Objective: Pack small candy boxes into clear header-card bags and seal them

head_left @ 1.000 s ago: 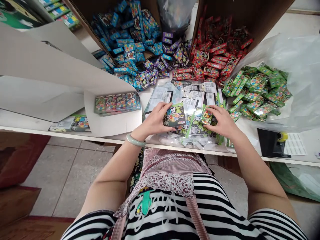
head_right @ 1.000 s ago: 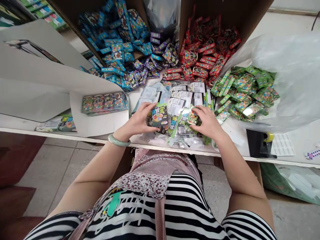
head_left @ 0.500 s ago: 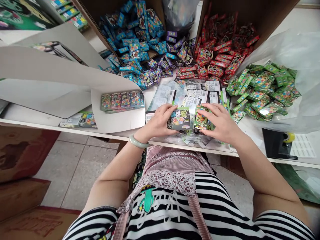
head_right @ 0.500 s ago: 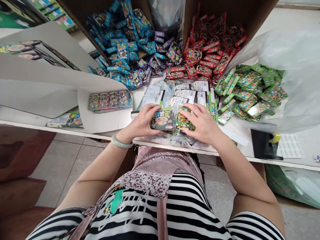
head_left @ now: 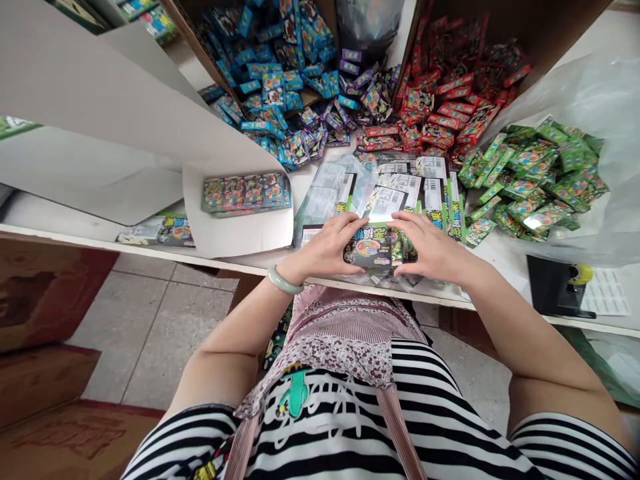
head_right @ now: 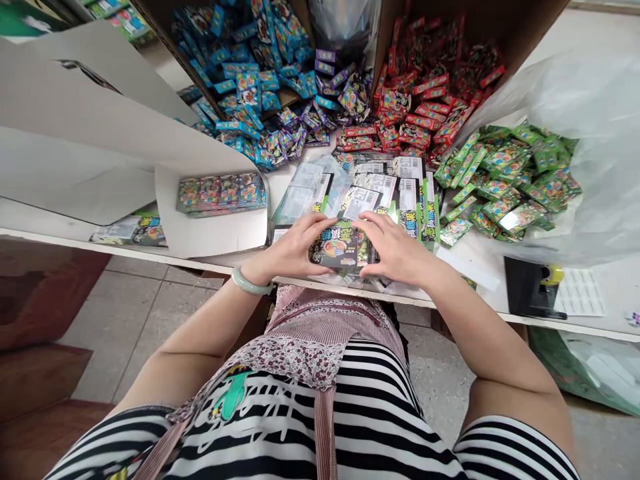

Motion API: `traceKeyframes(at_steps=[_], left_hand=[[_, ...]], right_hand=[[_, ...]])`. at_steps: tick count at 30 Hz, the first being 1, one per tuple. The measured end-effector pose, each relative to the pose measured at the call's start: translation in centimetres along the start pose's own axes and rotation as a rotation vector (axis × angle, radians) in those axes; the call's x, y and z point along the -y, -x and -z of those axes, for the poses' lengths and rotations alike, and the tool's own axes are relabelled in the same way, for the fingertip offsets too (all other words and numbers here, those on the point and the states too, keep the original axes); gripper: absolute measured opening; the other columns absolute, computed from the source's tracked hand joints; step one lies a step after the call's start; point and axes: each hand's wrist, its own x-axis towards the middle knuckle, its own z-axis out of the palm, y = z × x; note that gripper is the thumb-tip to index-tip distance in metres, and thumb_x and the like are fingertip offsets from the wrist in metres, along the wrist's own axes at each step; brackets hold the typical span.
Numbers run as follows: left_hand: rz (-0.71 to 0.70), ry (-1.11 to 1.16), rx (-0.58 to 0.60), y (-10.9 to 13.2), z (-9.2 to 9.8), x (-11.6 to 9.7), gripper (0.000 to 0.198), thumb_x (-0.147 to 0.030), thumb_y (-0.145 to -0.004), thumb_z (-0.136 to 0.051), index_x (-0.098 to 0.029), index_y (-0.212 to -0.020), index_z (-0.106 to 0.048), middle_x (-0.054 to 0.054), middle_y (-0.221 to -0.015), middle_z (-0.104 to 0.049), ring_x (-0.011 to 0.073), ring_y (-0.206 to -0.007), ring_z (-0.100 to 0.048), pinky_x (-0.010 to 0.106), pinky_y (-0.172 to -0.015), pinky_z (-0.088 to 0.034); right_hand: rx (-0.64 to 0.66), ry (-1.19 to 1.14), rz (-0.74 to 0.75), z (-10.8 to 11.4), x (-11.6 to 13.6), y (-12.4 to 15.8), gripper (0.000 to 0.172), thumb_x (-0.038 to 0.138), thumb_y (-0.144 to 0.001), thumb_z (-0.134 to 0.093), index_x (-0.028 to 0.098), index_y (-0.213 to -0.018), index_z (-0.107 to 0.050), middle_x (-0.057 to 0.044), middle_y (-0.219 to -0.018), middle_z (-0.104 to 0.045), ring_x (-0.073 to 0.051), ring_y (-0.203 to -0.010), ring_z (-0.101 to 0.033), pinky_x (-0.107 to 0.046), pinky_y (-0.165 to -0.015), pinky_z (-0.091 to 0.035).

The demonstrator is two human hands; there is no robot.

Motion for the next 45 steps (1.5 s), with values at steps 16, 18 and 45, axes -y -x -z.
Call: traceKeyframes(at_steps=[16, 18, 45], left_hand=[[0.183, -0.013, -0.234, 1.0, 0.8, 0.4, 0.097, -0.051, -0.073, -0.082, -0.021, -0.152, -0.033, 0.016, -0.133, -0.047, 0.0347, -0.125, -0.052, 0.054, -0.109, -0.048], [0.199, -0.008, -0.238, 1.3, 1.3, 0.4, 0.098, -0.051, -0.073, -0.082, -0.023, -0.153, -0.031, 0.015, -0.133, -0.046, 0.0345, -0.125, -0.053, 0.054, -0.109, -0.048], [0.203, -0.015, -0.223, 0.9, 1.3, 0.5, 0.097, -0.054, -0.073, -0.081, -0.021, -0.151, -0.035, 0.015, -0.133, -0.048, 0.0342, -0.124, -0.054, 0.054, -0.111, -0.047]], right_hand=[[-0.566, 0.003, -0.361, 2.5, -9.0, -4.8, 0.030, 0.033, -0.095, -0.049, 0.017, -0.111, -0.069, -0.013, -0.114, -0.073, -0.032, -0.110, -0.065, -0.051, -0.101, -0.048], [-0.477, 0.224, -0.490, 4.3, -13.4, -7.5, 0.031, 0.029, -0.091, -0.052, 0.014, -0.110, -0.071, -0.017, -0.114, -0.072, -0.036, -0.111, -0.062, -0.055, -0.100, -0.045], [0.182, -0.070, -0.050, 4.4, -7.6, -3.2, 0.030, 0.041, -0.095, -0.056, 0.030, -0.112, -0.078, -0.006, -0.104, -0.073, -0.025, -0.100, -0.066, -0.044, -0.094, -0.051]])
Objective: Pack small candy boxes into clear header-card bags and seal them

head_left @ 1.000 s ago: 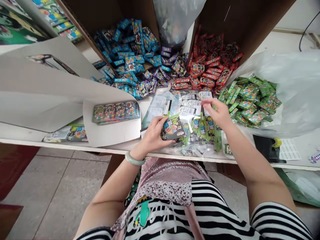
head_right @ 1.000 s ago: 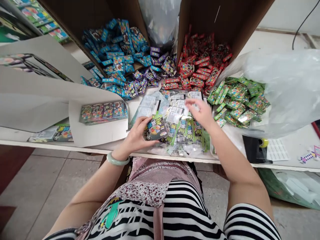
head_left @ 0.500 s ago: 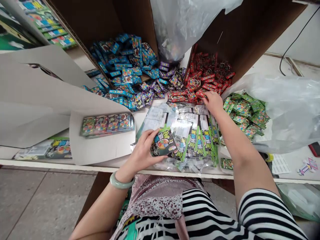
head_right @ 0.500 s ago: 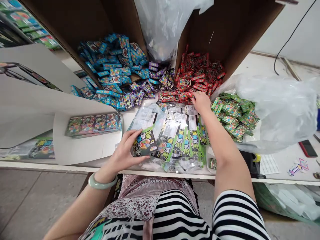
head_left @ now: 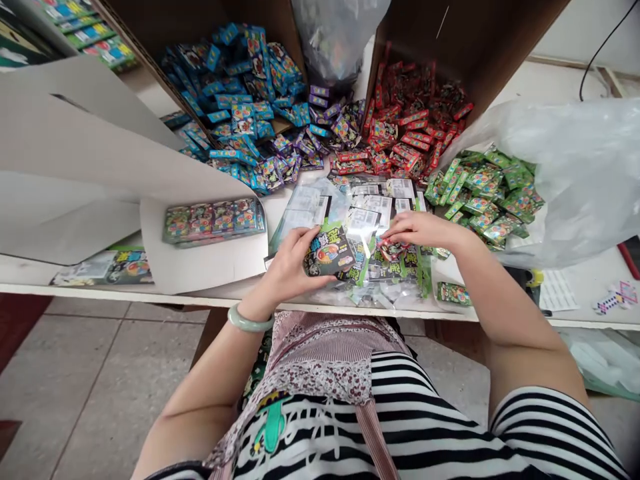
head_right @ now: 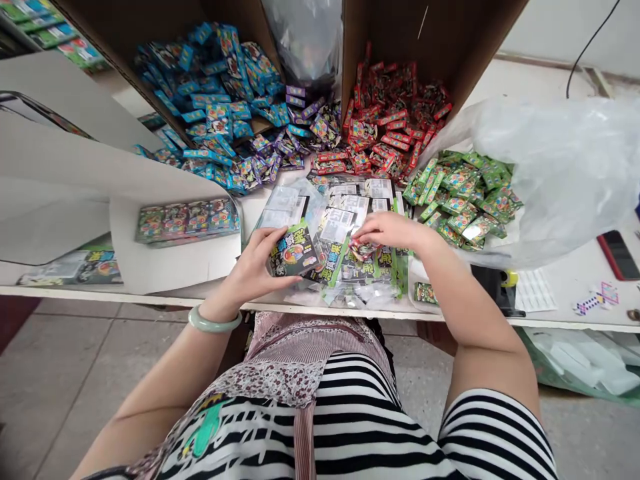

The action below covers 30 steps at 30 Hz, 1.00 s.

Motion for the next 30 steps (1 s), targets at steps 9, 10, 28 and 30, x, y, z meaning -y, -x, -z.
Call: traceKeyframes(at_steps=[9, 10, 28, 30], left_hand=[[0.008, 0.003, 0.015, 0.8, 0.0, 0.5, 0.096, -0.055, -0.073, -0.081, -0.021, -0.151, -0.036, 0.015, -0.133, -0.048, 0.0341, -0.125, -0.053, 0.054, -0.111, -0.046], [-0.006, 0.008, 0.021, 0.8, -0.1, 0.5, 0.096, -0.054, -0.073, -0.081, -0.021, -0.151, -0.036, 0.015, -0.133, -0.048, 0.0341, -0.126, -0.053, 0.054, -0.111, -0.047], [-0.151, 0.058, 0.154, -0.1, -1.1, -0.7, 0.102, -0.047, -0.071, -0.084, -0.017, -0.154, -0.032, 0.021, -0.141, -0.043, 0.0389, -0.135, -0.045, 0.056, -0.114, -0.041], [-0.126, 0.070, 0.156, 0.0, -1.1, -0.6, 0.103, -0.047, -0.069, -0.085, -0.018, -0.153, -0.033, 0.020, -0.140, -0.044, 0.0388, -0.134, -0.047, 0.056, -0.114, -0.041]], right_hand=[[-0.371, 0.303, -0.376, -5.4, 3.0, 3.6, 0.070, 0.050, -0.081, -0.073, 0.013, -0.137, -0.055, -0.022, -0.137, -0.058, -0.044, -0.126, -0.052, -0.062, -0.100, -0.046], [-0.358, 0.299, -0.383, -6.0, 3.2, 4.2, 0.073, 0.048, -0.078, -0.075, 0.014, -0.139, -0.054, -0.022, -0.138, -0.057, -0.044, -0.128, -0.051, -0.063, -0.100, -0.046], [-0.113, 0.221, 0.103, -2.5, 7.6, 2.6, 0.064, 0.032, -0.081, -0.076, 0.019, -0.140, -0.055, -0.018, -0.144, -0.049, -0.037, -0.133, -0.050, -0.057, -0.110, -0.045], [-0.125, 0.212, 0.105, -2.9, 7.5, 2.4, 0.066, 0.031, -0.081, -0.075, 0.019, -0.141, -0.052, -0.019, -0.144, -0.049, -0.037, -0.133, -0.050, -0.057, -0.110, -0.045]])
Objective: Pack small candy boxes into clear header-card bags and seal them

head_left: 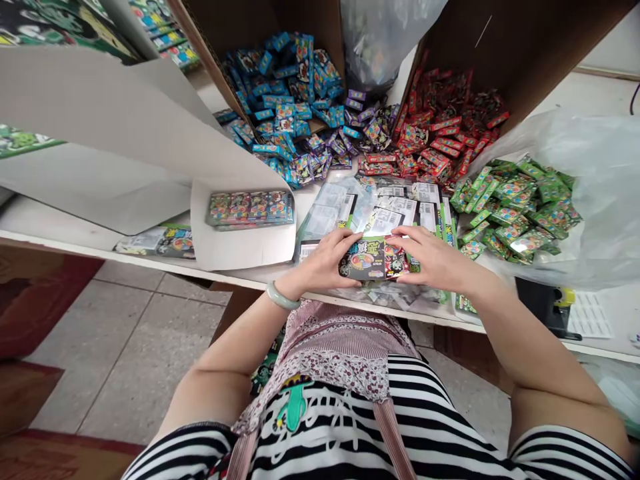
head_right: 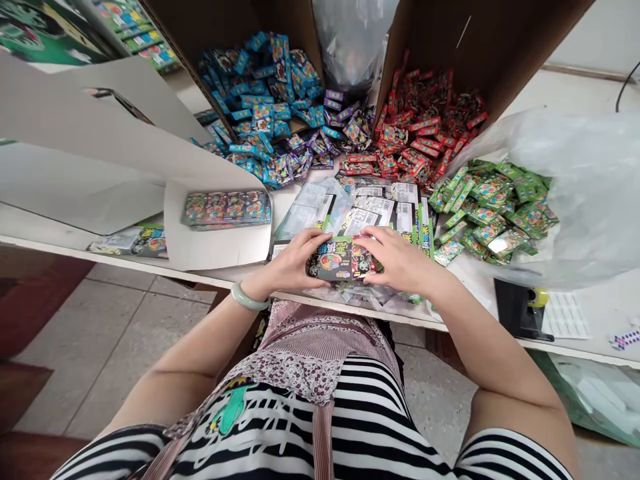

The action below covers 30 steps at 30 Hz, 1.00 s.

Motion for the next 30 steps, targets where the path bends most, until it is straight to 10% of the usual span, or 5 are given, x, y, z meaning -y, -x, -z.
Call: traceKeyframes(at_steps=[10, 18, 23, 30], left_hand=[[0.049, -0.014, -0.047, -0.4, -0.8, 0.0, 0.100, -0.048, -0.069, -0.085, -0.014, -0.150, -0.037, 0.021, -0.137, -0.047, 0.0378, -0.130, -0.050, 0.055, -0.111, -0.044], [0.082, 0.078, -0.207, -0.2, -0.9, 0.7, 0.099, -0.050, -0.071, -0.083, -0.020, -0.151, -0.034, 0.017, -0.135, -0.046, 0.0354, -0.129, -0.050, 0.054, -0.111, -0.045], [0.110, 0.139, -0.283, -0.1, 0.5, 1.0, 0.100, -0.053, -0.073, -0.083, -0.023, -0.153, -0.032, 0.015, -0.134, -0.046, 0.0332, -0.126, -0.052, 0.053, -0.111, -0.046], [0.158, 0.158, -0.266, 0.8, 1.9, 0.9, 0.107, -0.049, -0.072, -0.085, -0.026, -0.157, -0.024, 0.015, -0.138, -0.043, 0.0339, -0.129, -0.049, 0.052, -0.111, -0.047]], right_hand=[[-0.153, -0.135, -0.090, -2.1, -0.4, -1.1, 0.076, 0.047, -0.076, -0.082, 0.021, -0.139, -0.049, -0.019, -0.145, -0.051, -0.038, -0.137, -0.047, -0.061, -0.111, -0.043], [-0.263, -0.256, -0.018, -2.4, 0.9, -2.7, 0.033, 0.035, -0.102, -0.047, 0.026, -0.129, -0.063, -0.007, -0.112, -0.076, -0.032, -0.145, -0.042, -0.065, -0.121, -0.019], [-0.603, -0.272, -0.344, -0.4, -7.8, -12.2, 0.024, 0.032, -0.093, -0.058, 0.019, -0.108, -0.071, -0.010, -0.109, -0.075, -0.029, -0.104, -0.069, -0.047, -0.099, -0.052], [-0.373, 0.180, -0.640, 0.5, -16.8, -27.0, 0.050, 0.010, -0.089, -0.054, 0.005, -0.139, -0.051, -0.028, -0.133, -0.061, -0.041, -0.130, -0.051, -0.058, -0.105, -0.043]])
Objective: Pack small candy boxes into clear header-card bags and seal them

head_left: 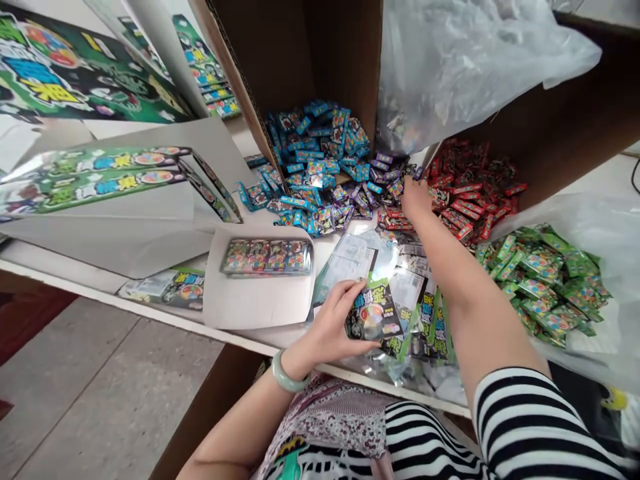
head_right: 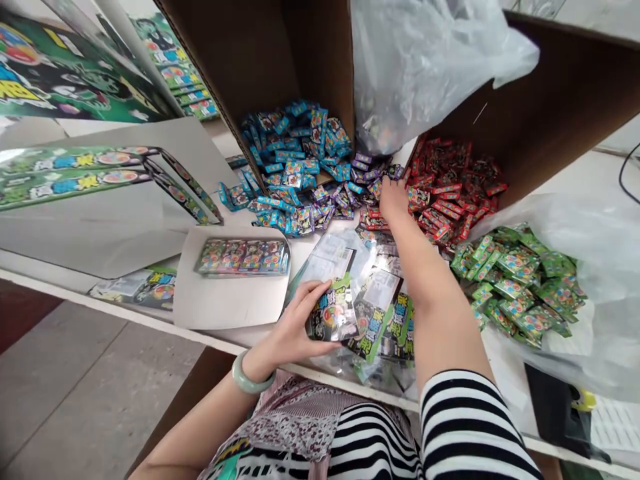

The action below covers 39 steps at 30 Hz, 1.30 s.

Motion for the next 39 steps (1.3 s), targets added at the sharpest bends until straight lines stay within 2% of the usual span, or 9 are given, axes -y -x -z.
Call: traceKeyframes(at_steps=[3, 7, 12, 16, 19, 25, 29, 36, 39], left_hand=[[0.020, 0.007, -0.027, 0.1, 0.4, 0.4, 0.106, -0.049, -0.072, -0.084, -0.027, -0.157, -0.024, 0.015, -0.137, -0.044, 0.0336, -0.127, -0.051, 0.052, -0.109, -0.049], [0.005, 0.024, -0.052, -0.1, 0.6, 1.1, 0.104, -0.052, -0.073, -0.083, -0.027, -0.156, -0.026, 0.015, -0.137, -0.045, 0.0338, -0.126, -0.051, 0.052, -0.108, -0.050], [0.027, -0.050, -0.124, -1.0, -0.3, 1.4, 0.103, -0.052, -0.072, -0.083, -0.024, -0.155, -0.028, 0.015, -0.136, -0.044, 0.0344, -0.127, -0.050, 0.055, -0.109, -0.047], [-0.013, -0.166, -0.108, -1.6, -1.6, 1.1, 0.100, -0.052, -0.074, -0.082, -0.021, -0.154, -0.029, 0.016, -0.135, -0.045, 0.0351, -0.129, -0.049, 0.055, -0.111, -0.045], [-0.081, -0.226, -0.079, -1.5, -2.5, 0.8, 0.101, -0.053, -0.075, -0.081, -0.018, -0.154, -0.029, 0.018, -0.136, -0.045, 0.0361, -0.129, -0.049, 0.055, -0.111, -0.045], [-0.206, -0.235, 0.033, -0.8, -3.3, 0.4, 0.104, -0.049, -0.076, -0.081, -0.018, -0.156, -0.023, 0.019, -0.137, -0.045, 0.0364, -0.129, -0.049, 0.055, -0.109, -0.046], [-0.205, -0.270, 0.045, -0.7, -3.4, 0.2, 0.105, -0.048, -0.075, -0.082, -0.018, -0.156, -0.023, 0.020, -0.138, -0.044, 0.0377, -0.130, -0.048, 0.056, -0.109, -0.045], [-0.201, -0.238, 0.033, -0.4, -3.4, -0.4, 0.100, -0.049, -0.076, -0.079, -0.017, -0.155, -0.027, 0.019, -0.139, -0.044, 0.0367, -0.132, -0.048, 0.056, -0.111, -0.044], [-0.186, -0.247, 0.022, -0.4, -3.2, -0.6, 0.099, -0.049, -0.076, -0.079, -0.017, -0.155, -0.028, 0.020, -0.139, -0.044, 0.0371, -0.132, -0.048, 0.056, -0.110, -0.044]], right_hand=[[-0.016, 0.003, -0.008, -0.5, 0.2, -1.1, 0.043, 0.011, -0.088, -0.057, 0.007, -0.130, -0.058, -0.026, -0.130, -0.061, -0.041, -0.124, -0.055, -0.058, -0.103, -0.045], [-0.055, -0.184, -0.019, 1.0, -1.1, 1.1, 0.032, 0.019, -0.089, -0.056, 0.012, -0.120, -0.062, -0.018, -0.121, -0.066, -0.031, -0.109, -0.064, -0.049, -0.098, -0.052], [0.006, -0.867, 0.032, 6.0, -2.2, 10.5, 0.059, 0.032, -0.083, -0.066, 0.028, -0.139, -0.046, -0.004, -0.100, -0.070, -0.022, -0.083, -0.069, -0.035, -0.065, -0.060], [0.025, -0.997, 0.075, 10.5, -1.7, 20.1, 0.051, 0.036, -0.081, -0.073, 0.034, -0.127, -0.051, 0.000, -0.097, -0.067, -0.019, -0.078, -0.068, -0.028, -0.058, -0.058], [-0.003, -1.029, 0.049, 11.9, -1.7, 24.9, 0.046, 0.032, -0.081, -0.074, 0.033, -0.121, -0.050, 0.000, -0.098, -0.066, -0.018, -0.076, -0.068, -0.028, -0.056, -0.059], [-0.310, -1.059, 0.033, 12.0, -2.6, 28.6, 0.045, 0.028, -0.081, -0.076, 0.032, -0.115, -0.047, 0.000, -0.099, -0.064, -0.016, -0.077, -0.068, -0.030, -0.067, -0.060], [-0.353, -1.044, 0.143, 12.5, -1.8, 29.8, 0.044, 0.029, -0.083, -0.075, 0.033, -0.116, -0.045, -0.001, -0.100, -0.065, -0.018, -0.082, -0.070, -0.032, -0.072, -0.059], [0.031, -0.927, -0.027, 11.3, -2.1, 30.6, 0.045, 0.037, -0.082, -0.071, 0.031, -0.120, -0.047, -0.004, -0.099, -0.065, -0.021, -0.078, -0.068, -0.031, -0.058, -0.055], [0.171, -0.899, -0.011, 11.2, -2.6, 30.9, 0.043, 0.037, -0.084, -0.070, 0.029, -0.121, -0.050, -0.002, -0.093, -0.064, -0.019, -0.073, -0.065, -0.031, -0.057, -0.054]])
